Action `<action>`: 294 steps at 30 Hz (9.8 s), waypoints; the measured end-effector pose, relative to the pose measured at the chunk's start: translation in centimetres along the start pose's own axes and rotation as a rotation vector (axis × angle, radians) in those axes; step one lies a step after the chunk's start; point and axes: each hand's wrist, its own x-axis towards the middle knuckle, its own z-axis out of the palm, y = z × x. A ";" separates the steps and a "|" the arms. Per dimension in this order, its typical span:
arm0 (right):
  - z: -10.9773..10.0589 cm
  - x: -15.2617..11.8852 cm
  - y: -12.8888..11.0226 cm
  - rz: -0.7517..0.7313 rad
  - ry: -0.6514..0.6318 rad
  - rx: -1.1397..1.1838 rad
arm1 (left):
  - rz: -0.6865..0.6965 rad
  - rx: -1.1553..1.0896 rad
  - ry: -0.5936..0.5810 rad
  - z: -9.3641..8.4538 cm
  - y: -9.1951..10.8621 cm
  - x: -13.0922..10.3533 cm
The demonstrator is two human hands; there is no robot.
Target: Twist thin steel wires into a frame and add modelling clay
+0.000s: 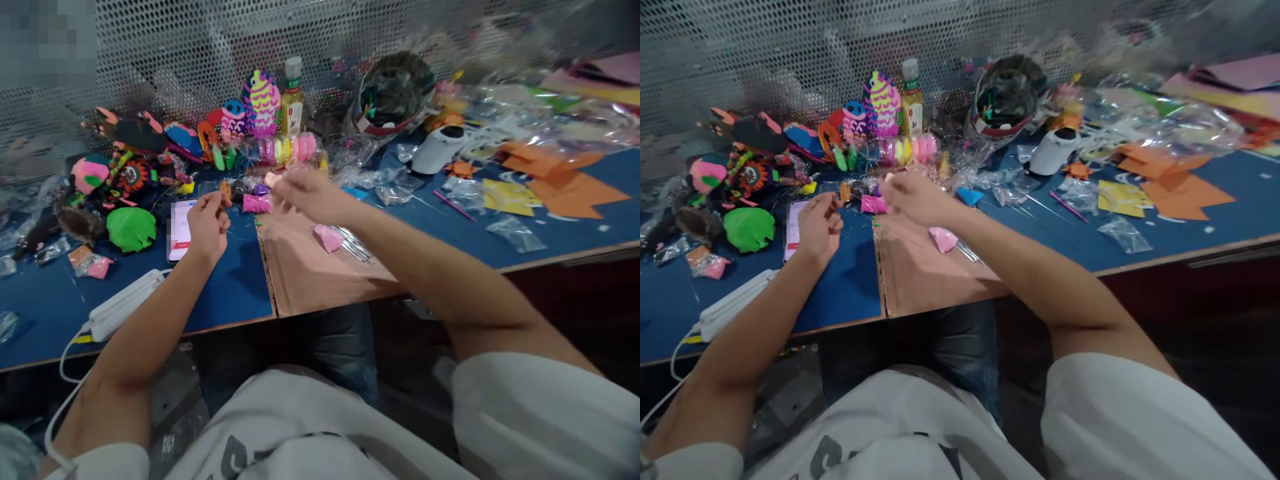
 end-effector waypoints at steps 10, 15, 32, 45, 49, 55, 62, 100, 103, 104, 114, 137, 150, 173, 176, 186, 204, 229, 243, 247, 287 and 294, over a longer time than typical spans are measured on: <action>1.8 -2.3 2.7 0.221 -0.145 0.469 | 0.116 0.007 0.065 -0.1 0.1 -0.1; 1.8 -2.5 1.9 0.219 -0.223 0.648 | 0.151 0.025 0.074 -0.1 0.4 -0.4; 1.1 -2.3 3.9 -0.120 0.027 -0.191 | 0.168 0.192 0.055 -0.7 0.3 0.2; -0.6 -2.0 4.0 -0.071 0.122 -0.140 | 0.237 0.225 0.057 -1.1 0.7 0.9; -1.7 -1.9 3.9 -0.088 0.115 -0.124 | 0.330 0.642 0.028 -2.0 1.5 0.9; -2.4 -2.7 2.0 -0.131 -0.092 -0.227 | 0.685 1.010 -0.423 -0.9 5.9 -1.8; 0.3 -4.3 -0.6 -0.349 -0.353 -0.302 | -0.046 1.014 -1.104 2.1 3.7 -3.1; 1.3 -3.5 3.3 -0.454 0.117 -0.636 | -0.478 0.373 -0.647 2.0 -0.1 -4.9; 1.4 -3.2 3.6 -0.471 0.095 -0.688 | -0.510 0.430 -0.682 2.1 -0.2 -5.0; 1.4 -3.1 3.5 -0.481 0.087 -0.710 | -0.517 0.444 -0.693 2.1 -0.3 -5.1; 3.1 -5.2 -1.4 -0.365 0.168 -0.817 | -0.337 0.515 -0.425 2.2 -1.4 -4.3; 2.6 -2.4 4.8 -0.420 -0.074 -0.093 | -0.660 0.255 -0.751 1.5 0.4 -5.2; 1.9 -5.5 -1.1 -0.427 0.137 -0.845 | -0.572 0.387 -0.576 2.0 -0.8 -4.8; 5.8 -5.5 2.2 -0.684 0.506 -0.754 | -0.192 0.536 -0.638 1.4 0.5 -4.6; 5.9 -5.3 2.6 -0.819 0.540 -0.759 | -0.221 0.419 -0.653 1.1 0.3 -4.4; 7.4 -5.8 1.8 -0.631 0.550 -0.491 | -0.267 0.259 -0.657 0.8 0.2 -4.1; 6.6 -4.8 2.9 -0.546 0.346 -0.132 | -0.421 0.176 -0.785 0.5 -0.4 -4.1; 4.1 -4.7 2.4 -0.746 0.054 -0.435 | -0.704 0.213 -0.995 0.6 0.2 -5.1; 3.4 -4.7 2.8 -0.947 0.317 -0.745 | -0.841 0.227 -1.095 0.8 0.8 -5.2; 3.5 -4.2 3.5 -0.664 0.191 -0.541 | -0.729 0.290 -0.987 1.0 1.1 -5.2; 3.7 -3.4 2.6 0.000 0.255 0.353 | -0.059 0.350 -0.515 1.1 -2.4 -5.1; 0.5 -1.5 4.2 -0.336 0.532 0.409 | -0.330 0.233 -0.448 1.1 -2.0 -4.9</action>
